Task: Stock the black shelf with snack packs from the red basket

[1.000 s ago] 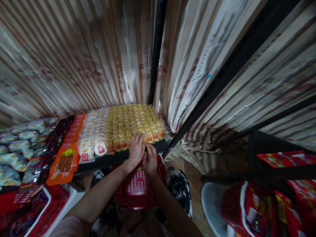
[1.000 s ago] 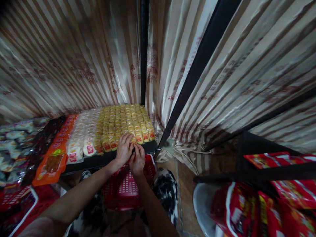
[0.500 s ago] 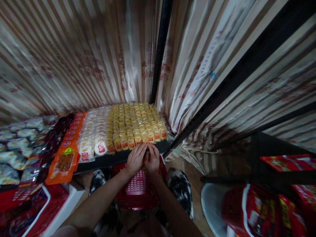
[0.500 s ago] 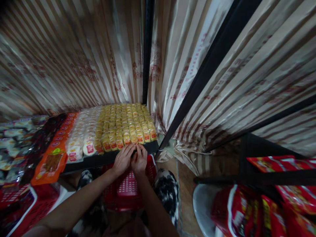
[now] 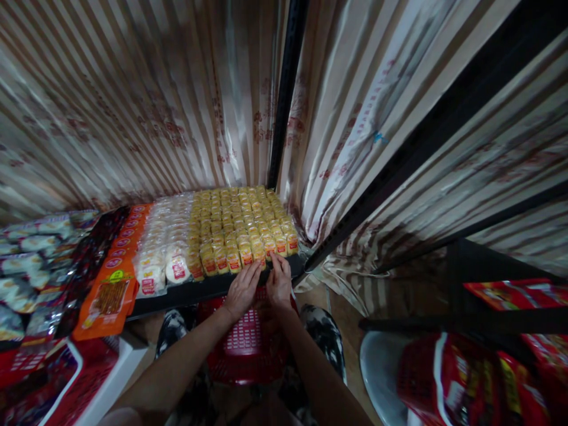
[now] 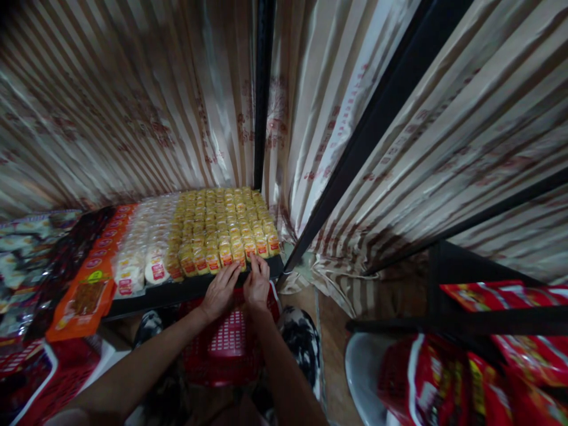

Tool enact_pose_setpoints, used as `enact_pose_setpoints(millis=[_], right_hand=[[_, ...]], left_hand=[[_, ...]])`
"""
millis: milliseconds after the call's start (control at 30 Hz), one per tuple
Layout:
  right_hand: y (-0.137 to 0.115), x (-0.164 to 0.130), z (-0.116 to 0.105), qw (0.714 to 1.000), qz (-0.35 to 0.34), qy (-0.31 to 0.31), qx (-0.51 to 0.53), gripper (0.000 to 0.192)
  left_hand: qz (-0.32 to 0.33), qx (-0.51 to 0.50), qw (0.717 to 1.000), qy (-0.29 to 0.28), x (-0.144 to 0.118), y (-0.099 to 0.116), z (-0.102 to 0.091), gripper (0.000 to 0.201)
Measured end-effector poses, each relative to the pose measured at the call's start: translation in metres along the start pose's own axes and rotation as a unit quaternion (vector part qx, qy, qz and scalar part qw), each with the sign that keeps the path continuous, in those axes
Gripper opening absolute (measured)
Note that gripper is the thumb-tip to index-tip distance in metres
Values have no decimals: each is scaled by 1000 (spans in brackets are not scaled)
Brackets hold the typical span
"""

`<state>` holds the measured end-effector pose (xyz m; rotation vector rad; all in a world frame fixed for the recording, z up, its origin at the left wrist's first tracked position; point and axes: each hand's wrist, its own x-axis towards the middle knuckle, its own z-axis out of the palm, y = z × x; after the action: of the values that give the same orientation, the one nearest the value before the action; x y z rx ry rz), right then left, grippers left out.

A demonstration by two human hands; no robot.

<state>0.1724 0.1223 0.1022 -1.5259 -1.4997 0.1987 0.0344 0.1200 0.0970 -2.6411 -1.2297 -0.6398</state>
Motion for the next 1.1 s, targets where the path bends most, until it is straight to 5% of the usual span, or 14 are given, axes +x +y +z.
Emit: enact_pose_setpoints(millis=[1100], right_hand=[[11, -2, 5, 999, 5, 27, 29, 53]], left_hand=[[-24, 36, 997, 59, 5, 7, 12, 42]])
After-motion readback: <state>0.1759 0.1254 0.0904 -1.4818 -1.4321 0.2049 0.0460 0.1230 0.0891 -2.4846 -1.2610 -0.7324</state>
